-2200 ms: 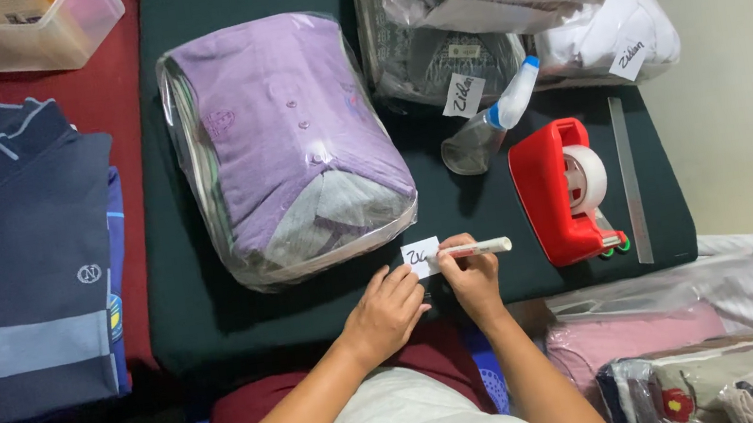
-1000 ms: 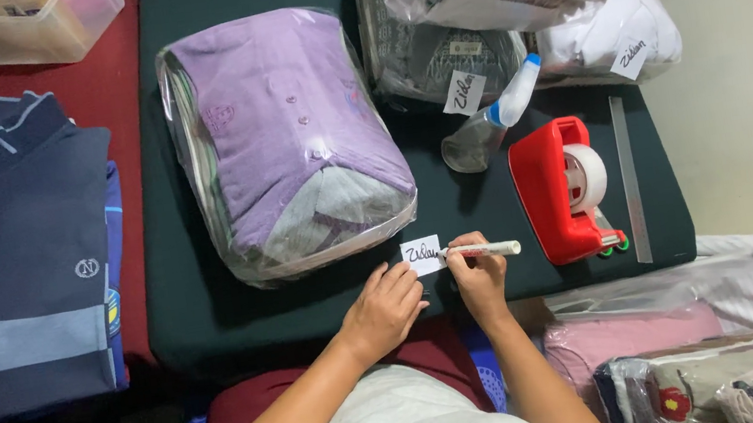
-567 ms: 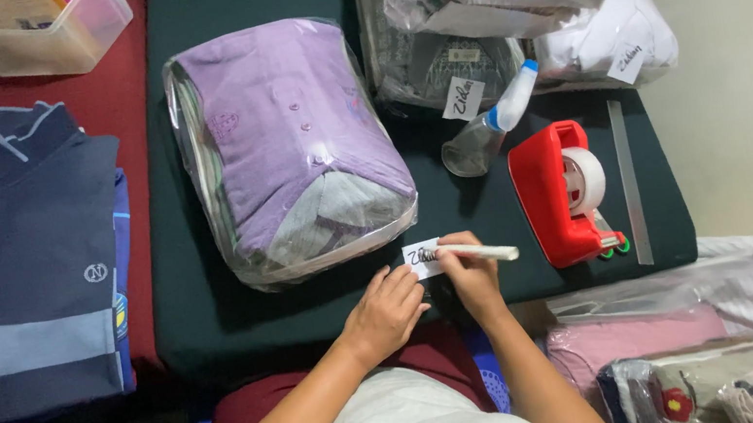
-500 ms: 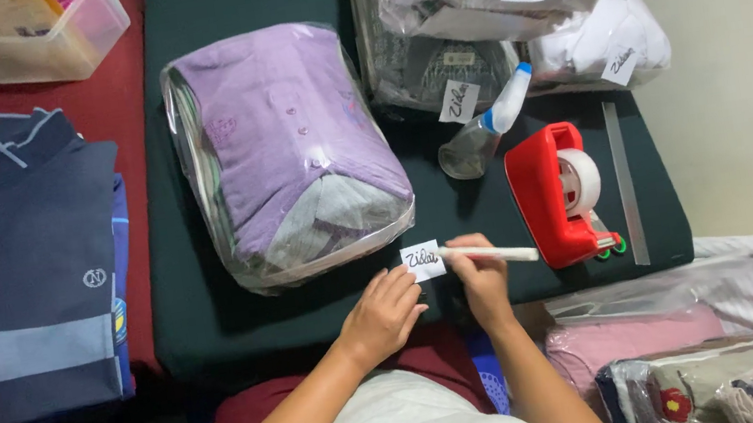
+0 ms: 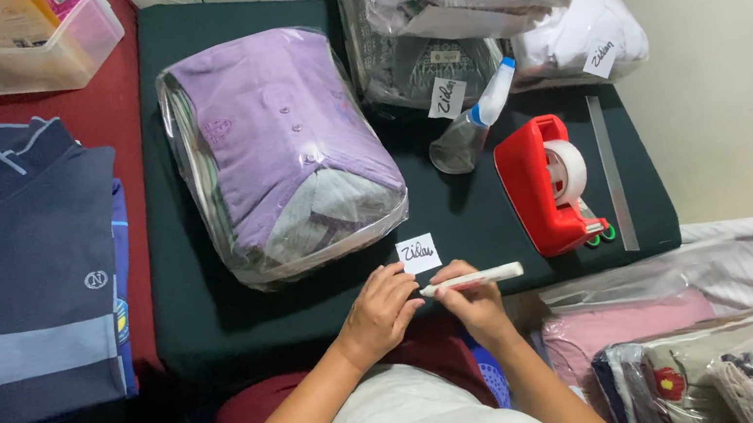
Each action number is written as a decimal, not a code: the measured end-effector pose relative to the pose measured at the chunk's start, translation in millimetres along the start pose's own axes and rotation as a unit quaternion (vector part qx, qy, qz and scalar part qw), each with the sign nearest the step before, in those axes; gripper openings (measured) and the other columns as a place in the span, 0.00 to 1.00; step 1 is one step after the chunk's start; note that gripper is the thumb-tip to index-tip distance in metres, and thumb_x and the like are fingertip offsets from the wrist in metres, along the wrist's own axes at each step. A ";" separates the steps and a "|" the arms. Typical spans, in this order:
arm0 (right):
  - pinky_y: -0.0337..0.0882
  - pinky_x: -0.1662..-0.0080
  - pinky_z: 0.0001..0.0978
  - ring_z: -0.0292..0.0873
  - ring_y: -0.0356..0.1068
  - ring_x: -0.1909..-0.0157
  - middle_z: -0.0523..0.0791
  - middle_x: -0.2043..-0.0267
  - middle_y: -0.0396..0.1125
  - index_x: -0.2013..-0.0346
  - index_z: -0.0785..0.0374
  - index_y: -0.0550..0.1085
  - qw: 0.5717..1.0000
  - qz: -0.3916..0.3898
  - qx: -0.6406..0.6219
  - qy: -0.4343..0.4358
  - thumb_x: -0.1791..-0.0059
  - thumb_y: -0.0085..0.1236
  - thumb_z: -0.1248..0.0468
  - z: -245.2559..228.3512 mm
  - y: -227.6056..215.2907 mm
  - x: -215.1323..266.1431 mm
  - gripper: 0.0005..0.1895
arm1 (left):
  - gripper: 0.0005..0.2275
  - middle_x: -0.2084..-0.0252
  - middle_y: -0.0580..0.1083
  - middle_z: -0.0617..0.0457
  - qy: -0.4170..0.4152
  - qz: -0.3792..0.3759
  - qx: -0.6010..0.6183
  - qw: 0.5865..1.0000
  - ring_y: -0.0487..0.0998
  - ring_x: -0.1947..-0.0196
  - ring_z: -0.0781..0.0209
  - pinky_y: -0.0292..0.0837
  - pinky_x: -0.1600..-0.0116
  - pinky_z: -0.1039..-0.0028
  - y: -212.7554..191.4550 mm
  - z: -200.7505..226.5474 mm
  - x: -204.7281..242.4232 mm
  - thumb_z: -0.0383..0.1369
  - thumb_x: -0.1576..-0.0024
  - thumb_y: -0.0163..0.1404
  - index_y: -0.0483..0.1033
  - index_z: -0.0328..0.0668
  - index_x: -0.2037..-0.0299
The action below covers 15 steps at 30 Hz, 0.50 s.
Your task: Packaging folded clothes into plastic bags and labeling them for order fulfillment.
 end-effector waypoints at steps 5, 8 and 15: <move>0.61 0.70 0.22 0.31 0.62 0.73 0.42 0.71 0.70 0.62 0.66 0.76 0.988 0.003 -0.034 0.151 0.51 0.58 0.67 24.7 6.8 3.2 0.05 | 0.12 0.51 0.74 0.43 -0.009 -0.010 0.010 1.000 0.75 0.43 0.45 0.66 0.33 0.52 6.1 0.7 6.4 0.30 0.43 0.58 0.75 0.31 0.52; 0.62 0.70 0.22 0.31 0.61 0.74 0.41 0.71 0.68 0.61 0.65 0.75 0.984 -0.007 -0.052 0.172 0.48 0.57 0.64 43.6 2.3 7.6 0.07 | 0.11 0.54 0.75 0.44 -0.011 -0.027 0.003 1.000 0.75 0.47 0.45 0.68 0.34 0.53 9.0 6.8 3.1 0.32 0.43 0.58 0.76 0.34 0.56; 0.70 0.68 0.34 0.39 0.68 0.73 0.46 0.73 0.69 0.62 0.67 0.72 0.932 0.119 0.267 0.214 0.46 0.56 0.56 42.3 -78.3 -36.4 0.14 | 0.12 0.58 0.77 0.45 -0.046 0.022 0.016 0.999 0.75 0.55 0.44 0.70 0.48 0.59 9.6 -0.9 -10.7 0.38 0.48 0.59 0.78 0.36 0.62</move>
Point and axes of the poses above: each hand's wrist, its own x-axis away from the middle knuckle, its own y-axis out of the palm, z = x × y, the point moved 10 cm from there along -x, towards the middle knuckle
